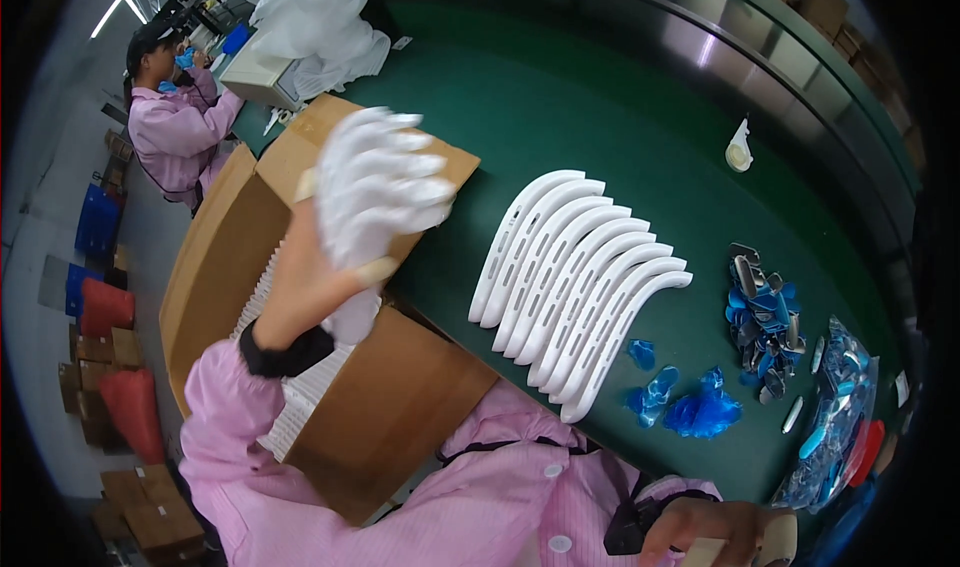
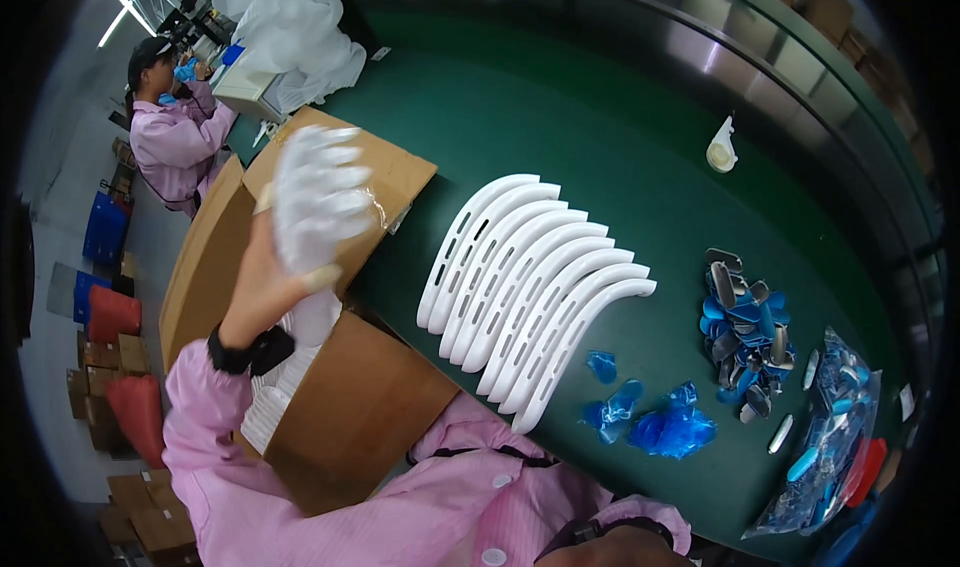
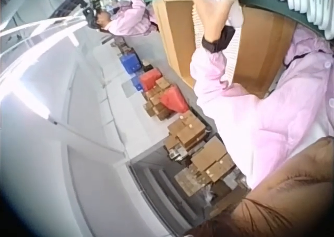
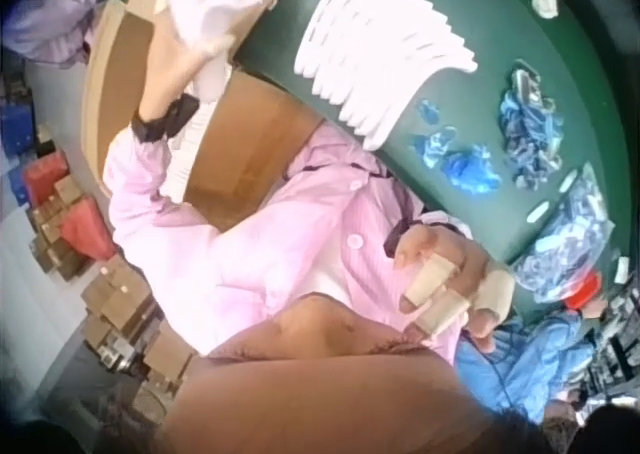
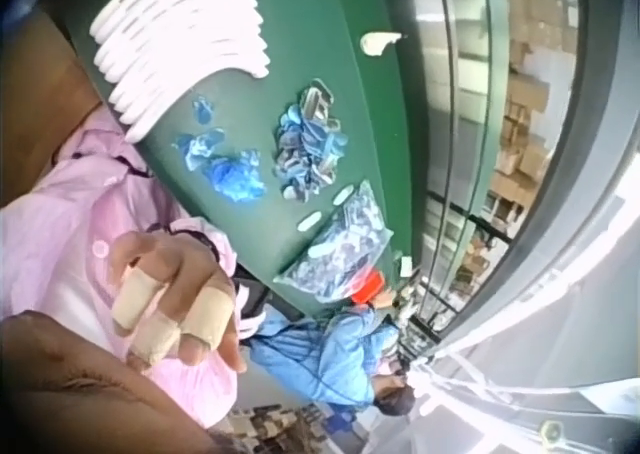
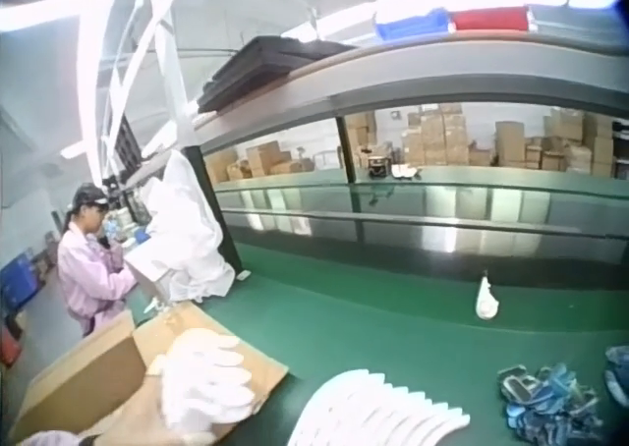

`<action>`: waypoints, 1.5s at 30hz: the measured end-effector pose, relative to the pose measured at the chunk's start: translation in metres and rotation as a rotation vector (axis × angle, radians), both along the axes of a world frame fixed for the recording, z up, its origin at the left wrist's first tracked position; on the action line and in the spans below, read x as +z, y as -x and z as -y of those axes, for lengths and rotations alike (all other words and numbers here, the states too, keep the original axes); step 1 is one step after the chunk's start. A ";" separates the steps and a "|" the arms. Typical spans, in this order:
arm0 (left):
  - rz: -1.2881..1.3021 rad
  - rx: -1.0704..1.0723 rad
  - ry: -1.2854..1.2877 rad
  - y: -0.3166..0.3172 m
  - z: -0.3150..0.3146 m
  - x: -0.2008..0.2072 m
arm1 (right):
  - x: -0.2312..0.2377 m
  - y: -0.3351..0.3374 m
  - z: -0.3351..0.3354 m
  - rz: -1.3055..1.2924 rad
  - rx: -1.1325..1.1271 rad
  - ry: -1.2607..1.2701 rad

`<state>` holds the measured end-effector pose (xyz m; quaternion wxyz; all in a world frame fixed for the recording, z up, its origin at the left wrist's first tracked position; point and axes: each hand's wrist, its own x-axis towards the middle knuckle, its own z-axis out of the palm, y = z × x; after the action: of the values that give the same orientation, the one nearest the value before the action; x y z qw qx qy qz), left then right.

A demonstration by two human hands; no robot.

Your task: Applying protective film to plastic handles and organizing them on an assembly line.

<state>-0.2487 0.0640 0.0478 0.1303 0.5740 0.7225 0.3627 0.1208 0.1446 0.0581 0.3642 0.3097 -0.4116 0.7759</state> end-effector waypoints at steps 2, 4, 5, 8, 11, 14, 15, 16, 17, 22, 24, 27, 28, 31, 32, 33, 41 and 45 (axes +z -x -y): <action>-0.179 -0.038 0.084 0.005 -0.031 -0.015 | 0.002 -0.008 0.007 0.022 -0.042 0.028; -0.280 0.107 0.303 -0.004 -0.061 -0.019 | 0.000 -0.015 0.007 0.052 -0.085 0.042; -0.280 0.111 0.291 -0.007 -0.072 -0.021 | -0.002 -0.018 0.006 0.051 -0.083 0.031; -0.296 0.097 0.711 -0.021 -0.093 -0.016 | -0.010 -0.021 0.004 0.039 -0.098 -0.017; -0.138 -0.063 0.577 -0.016 -0.069 -0.006 | -0.050 -0.036 0.012 -0.001 -0.133 -0.005; -0.007 0.062 0.473 0.005 -0.027 0.001 | -0.108 -0.084 -0.016 -0.036 -0.114 -0.284; 0.047 0.116 0.419 0.017 -0.010 0.006 | -0.074 -0.065 -0.012 -0.056 -0.079 -0.277; -0.023 0.092 0.315 0.037 0.011 0.003 | -0.046 -0.044 0.005 0.066 -0.225 -0.057; -0.103 0.095 0.334 0.053 0.037 0.008 | -0.032 -0.028 0.013 0.192 -0.366 0.164; -0.749 0.227 0.916 0.099 0.269 -0.054 | -0.054 -0.022 0.004 0.233 -0.295 0.293; -0.679 0.144 0.946 0.093 0.348 -0.090 | -0.056 -0.017 -0.003 0.264 -0.266 0.292; -0.715 0.042 1.117 0.070 0.384 -0.114 | -0.053 -0.008 0.000 0.316 -0.295 0.270; -0.711 0.046 1.118 0.067 0.391 -0.121 | -0.053 -0.008 0.000 0.320 -0.298 0.273; -0.851 -0.093 1.121 0.070 0.405 -0.138 | -0.052 -0.008 0.000 0.323 -0.309 0.277; -0.841 -0.092 1.132 0.075 0.408 -0.144 | -0.052 -0.007 0.000 0.324 -0.321 0.281; -0.830 -0.095 1.137 0.079 0.409 -0.149 | -0.050 -0.006 0.003 0.325 -0.322 0.275; -0.752 -0.328 1.167 0.107 0.388 -0.142 | -0.047 -0.006 0.009 0.351 -0.359 0.298; -0.827 -0.281 1.091 0.099 0.371 -0.154 | -0.048 -0.008 0.007 0.363 -0.363 0.291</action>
<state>-0.3482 -0.3069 -0.1060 0.1599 0.6057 0.7105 -0.3205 0.1284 0.1377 0.0100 0.4581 0.0316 -0.4033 0.7915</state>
